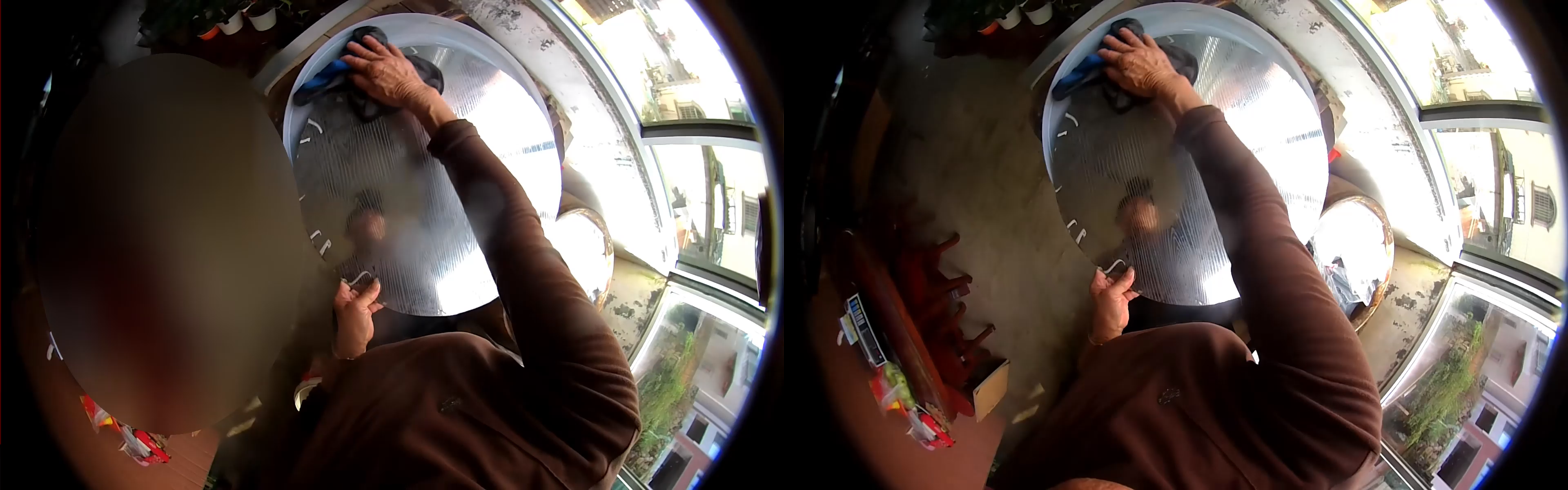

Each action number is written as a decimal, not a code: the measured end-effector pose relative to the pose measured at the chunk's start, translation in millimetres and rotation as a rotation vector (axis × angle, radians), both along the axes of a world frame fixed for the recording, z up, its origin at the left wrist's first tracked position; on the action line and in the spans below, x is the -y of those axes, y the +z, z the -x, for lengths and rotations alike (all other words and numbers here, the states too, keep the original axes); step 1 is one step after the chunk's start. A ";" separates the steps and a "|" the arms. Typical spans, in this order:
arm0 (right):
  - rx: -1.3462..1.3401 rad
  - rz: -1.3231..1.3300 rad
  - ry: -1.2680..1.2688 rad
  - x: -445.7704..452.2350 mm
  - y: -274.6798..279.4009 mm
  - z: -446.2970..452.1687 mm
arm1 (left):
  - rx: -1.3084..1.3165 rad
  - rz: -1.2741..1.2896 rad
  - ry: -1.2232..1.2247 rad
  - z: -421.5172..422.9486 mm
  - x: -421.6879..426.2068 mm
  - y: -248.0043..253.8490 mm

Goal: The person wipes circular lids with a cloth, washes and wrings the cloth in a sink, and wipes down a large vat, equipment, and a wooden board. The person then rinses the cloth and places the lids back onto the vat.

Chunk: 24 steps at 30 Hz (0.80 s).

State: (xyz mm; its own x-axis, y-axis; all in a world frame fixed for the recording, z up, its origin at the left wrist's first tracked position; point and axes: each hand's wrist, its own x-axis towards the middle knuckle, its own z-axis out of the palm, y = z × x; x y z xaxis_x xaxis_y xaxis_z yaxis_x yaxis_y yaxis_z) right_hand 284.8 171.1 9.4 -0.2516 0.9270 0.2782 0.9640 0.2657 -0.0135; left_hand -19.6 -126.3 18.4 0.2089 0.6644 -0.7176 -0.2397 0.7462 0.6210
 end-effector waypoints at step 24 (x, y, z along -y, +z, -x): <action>-0.054 0.072 -0.301 329.6 31.2 -67.5 | -0.071 -0.005 -0.009 -5.3 1.1 -0.1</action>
